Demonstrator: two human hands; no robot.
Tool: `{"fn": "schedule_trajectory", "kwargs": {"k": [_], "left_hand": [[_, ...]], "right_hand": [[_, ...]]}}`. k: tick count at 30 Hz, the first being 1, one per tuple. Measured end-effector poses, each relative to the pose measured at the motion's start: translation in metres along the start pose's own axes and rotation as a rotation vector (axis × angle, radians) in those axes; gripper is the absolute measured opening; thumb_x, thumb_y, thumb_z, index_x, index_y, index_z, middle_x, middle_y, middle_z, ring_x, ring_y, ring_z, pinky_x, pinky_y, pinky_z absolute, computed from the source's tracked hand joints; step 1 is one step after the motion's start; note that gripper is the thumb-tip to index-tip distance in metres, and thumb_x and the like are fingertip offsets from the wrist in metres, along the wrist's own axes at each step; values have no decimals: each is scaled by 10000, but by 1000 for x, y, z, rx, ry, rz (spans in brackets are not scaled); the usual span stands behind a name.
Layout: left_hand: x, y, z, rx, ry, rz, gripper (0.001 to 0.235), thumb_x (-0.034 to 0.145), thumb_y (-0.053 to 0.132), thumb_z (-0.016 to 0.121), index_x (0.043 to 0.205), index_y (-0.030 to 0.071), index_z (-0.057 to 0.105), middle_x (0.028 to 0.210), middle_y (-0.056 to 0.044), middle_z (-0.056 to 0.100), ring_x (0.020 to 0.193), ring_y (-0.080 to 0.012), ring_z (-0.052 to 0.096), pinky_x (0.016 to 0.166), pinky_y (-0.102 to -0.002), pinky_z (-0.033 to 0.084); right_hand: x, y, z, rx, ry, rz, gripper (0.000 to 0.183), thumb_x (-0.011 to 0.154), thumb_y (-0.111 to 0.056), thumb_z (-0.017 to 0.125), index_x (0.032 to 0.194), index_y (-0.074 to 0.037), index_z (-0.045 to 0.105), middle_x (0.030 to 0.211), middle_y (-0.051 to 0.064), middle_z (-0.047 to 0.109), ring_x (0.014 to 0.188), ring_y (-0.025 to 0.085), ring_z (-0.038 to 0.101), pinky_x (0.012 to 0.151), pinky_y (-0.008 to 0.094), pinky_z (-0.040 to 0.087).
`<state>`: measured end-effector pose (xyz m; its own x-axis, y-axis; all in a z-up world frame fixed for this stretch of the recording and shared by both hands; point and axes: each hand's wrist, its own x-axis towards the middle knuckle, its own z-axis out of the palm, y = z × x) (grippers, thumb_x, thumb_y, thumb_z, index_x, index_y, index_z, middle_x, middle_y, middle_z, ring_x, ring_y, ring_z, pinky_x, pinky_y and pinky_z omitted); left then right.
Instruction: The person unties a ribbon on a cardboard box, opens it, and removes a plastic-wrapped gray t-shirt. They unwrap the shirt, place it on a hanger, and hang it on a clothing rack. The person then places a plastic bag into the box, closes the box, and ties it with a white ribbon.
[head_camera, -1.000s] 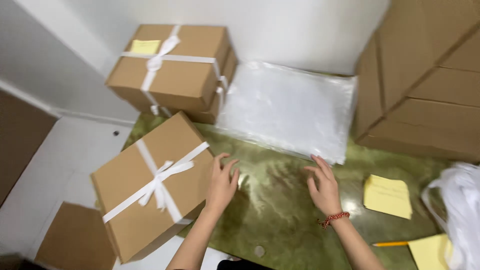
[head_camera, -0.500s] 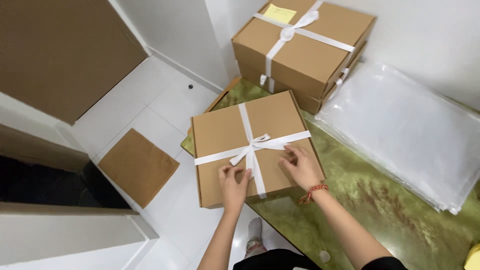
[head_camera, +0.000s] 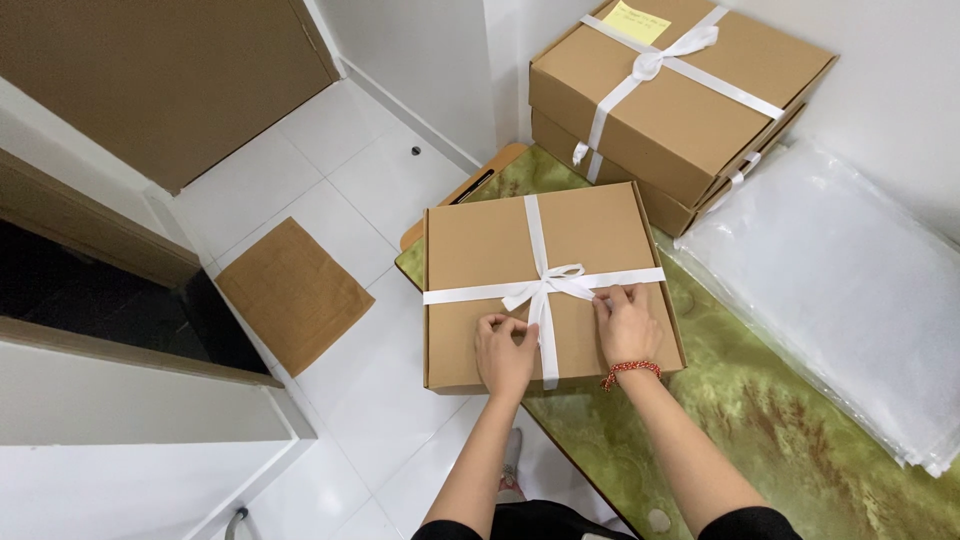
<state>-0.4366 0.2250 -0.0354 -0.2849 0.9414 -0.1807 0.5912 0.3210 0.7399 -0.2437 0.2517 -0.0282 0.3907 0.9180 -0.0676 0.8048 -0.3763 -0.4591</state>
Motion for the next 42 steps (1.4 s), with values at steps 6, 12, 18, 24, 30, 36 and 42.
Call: {"fn": "schedule_trajectory", "kwargs": {"k": [6,12,18,24,30,36,42], "left_hand": [[24,-50,13,-266,16,24,165,899,348,790,895,190,742,1276,-36,574,1035,-288,710,952,-390,551],[19,-67,-8,-414,90,-3,141,862,234,795,866,108,732,1186,-104,589,960,-288,683,877,-374,537],[13,-44,-53,-782,279,-158,153,887,164,672,767,134,582,994,56,461,765,-81,495,687,-230,463],[37,-69,-95,-766,457,-116,151,949,182,657,822,126,596,1204,-57,543,720,-102,531,684,-248,446],[40,-53,-121,-690,562,-211,215,955,374,687,1104,232,626,1368,-31,466,1086,-129,574,1054,-329,456],[34,0,-61,-527,147,178,245,1063,263,651,1223,79,681,1223,-168,632,1269,-331,597,1044,-449,467],[40,18,14,-340,-424,169,330,1049,410,644,1358,302,684,1332,-44,740,1342,-278,645,1122,-449,503]], "right_hand": [[19,36,38,89,136,-63,132,1011,-371,735,1043,-244,728,1162,36,605,1031,444,740,864,537,606],[-6,51,-8,172,166,-47,96,1040,-291,718,1054,-199,697,1276,33,572,1040,499,725,890,595,608],[-16,93,-44,77,349,-87,108,1070,-238,741,1064,-144,688,1247,79,577,1040,462,726,821,567,611],[-2,160,-62,101,535,-87,131,1052,-49,804,1042,-55,673,1211,120,542,980,436,709,796,471,576],[-10,195,-90,342,516,47,218,1111,-73,612,1319,-44,673,1335,168,407,616,257,501,870,458,479],[-15,133,-55,402,356,-87,188,1065,-8,681,1234,-49,752,1107,201,684,990,428,736,820,481,591],[-27,35,-41,452,-171,-130,219,1003,-281,689,1174,-309,822,1016,-10,849,977,254,802,853,399,641]]}}
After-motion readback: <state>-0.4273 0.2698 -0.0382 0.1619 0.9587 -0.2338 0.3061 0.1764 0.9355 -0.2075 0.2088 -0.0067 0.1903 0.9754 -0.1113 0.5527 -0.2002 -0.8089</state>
